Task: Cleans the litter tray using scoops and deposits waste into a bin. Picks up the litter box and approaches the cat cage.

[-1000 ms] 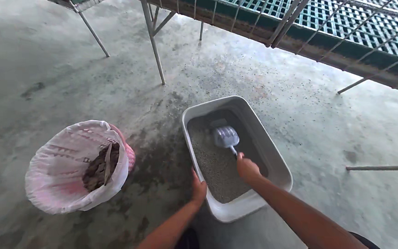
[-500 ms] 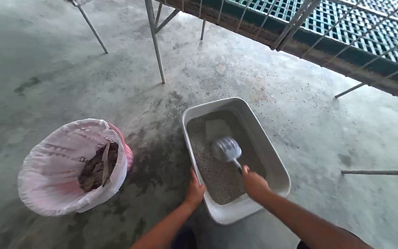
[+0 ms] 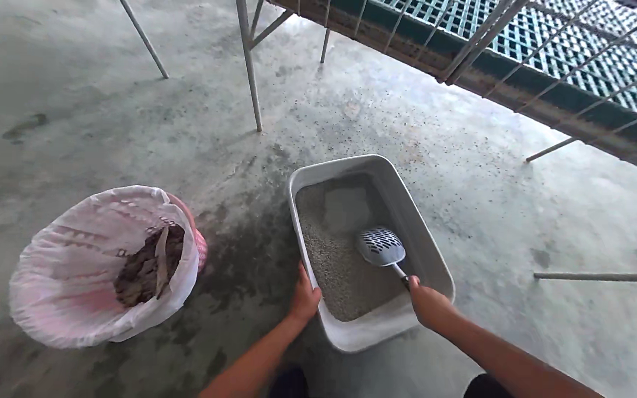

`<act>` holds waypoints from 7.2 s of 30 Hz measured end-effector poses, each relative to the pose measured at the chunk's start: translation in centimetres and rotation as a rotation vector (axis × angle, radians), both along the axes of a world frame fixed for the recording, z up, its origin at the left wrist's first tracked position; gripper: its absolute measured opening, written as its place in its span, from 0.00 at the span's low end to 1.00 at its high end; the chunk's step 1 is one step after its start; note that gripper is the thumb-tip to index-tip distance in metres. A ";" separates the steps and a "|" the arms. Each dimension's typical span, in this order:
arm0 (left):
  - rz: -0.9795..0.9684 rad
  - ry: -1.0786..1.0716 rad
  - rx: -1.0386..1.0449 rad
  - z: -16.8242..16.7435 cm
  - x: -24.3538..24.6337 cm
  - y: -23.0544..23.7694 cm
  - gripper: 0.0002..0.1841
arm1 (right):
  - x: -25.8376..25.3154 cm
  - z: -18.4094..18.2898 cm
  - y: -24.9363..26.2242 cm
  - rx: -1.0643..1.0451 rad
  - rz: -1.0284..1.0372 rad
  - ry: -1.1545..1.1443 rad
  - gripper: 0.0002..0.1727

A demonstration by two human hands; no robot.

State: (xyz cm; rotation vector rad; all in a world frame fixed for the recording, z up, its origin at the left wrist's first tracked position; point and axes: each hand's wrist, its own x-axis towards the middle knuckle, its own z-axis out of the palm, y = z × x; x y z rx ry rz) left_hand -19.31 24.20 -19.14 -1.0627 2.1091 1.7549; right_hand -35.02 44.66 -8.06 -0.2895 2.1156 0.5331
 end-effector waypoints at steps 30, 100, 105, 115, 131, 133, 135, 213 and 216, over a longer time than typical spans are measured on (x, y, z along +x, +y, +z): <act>-0.064 -0.100 -0.046 0.8 0.2 -1.7 0.52 | 1.4 -0.1 3.7 0.020 -0.112 0.009 0.40; -0.018 -0.010 -0.049 -0.1 0.4 -1.4 0.51 | 4.2 -0.1 -0.4 -0.026 -0.109 -0.056 0.41; -0.004 -0.035 -0.043 -0.1 0.2 -2.0 0.52 | -3.2 -3.0 -7.6 -0.143 -0.146 0.067 0.35; 0.184 0.011 0.277 -0.6 -1.2 -3.2 0.44 | -2.5 -0.3 8.5 -0.155 -0.099 0.134 0.34; 0.436 0.175 0.194 5.9 5.4 -3.5 0.26 | -4.0 -2.3 5.5 -0.727 -0.380 0.377 0.25; 0.568 0.140 0.162 5.1 6.3 -5.6 0.25 | -4.4 -0.7 1.6 -0.812 -0.379 0.359 0.26; 0.672 0.127 0.114 3.5 8.5 -9.0 0.25 | -2.5 -0.6 -2.5 -0.857 -0.317 0.285 0.26; 0.247 -0.051 0.203 0.0 4.3 -3.2 0.48 | -9.8 1.0 -14.2 -0.234 0.470 0.278 0.31; 0.302 -0.009 0.227 0.0 4.1 -3.6 0.49 | -12.1 1.5 -15.1 -0.164 0.465 0.277 0.29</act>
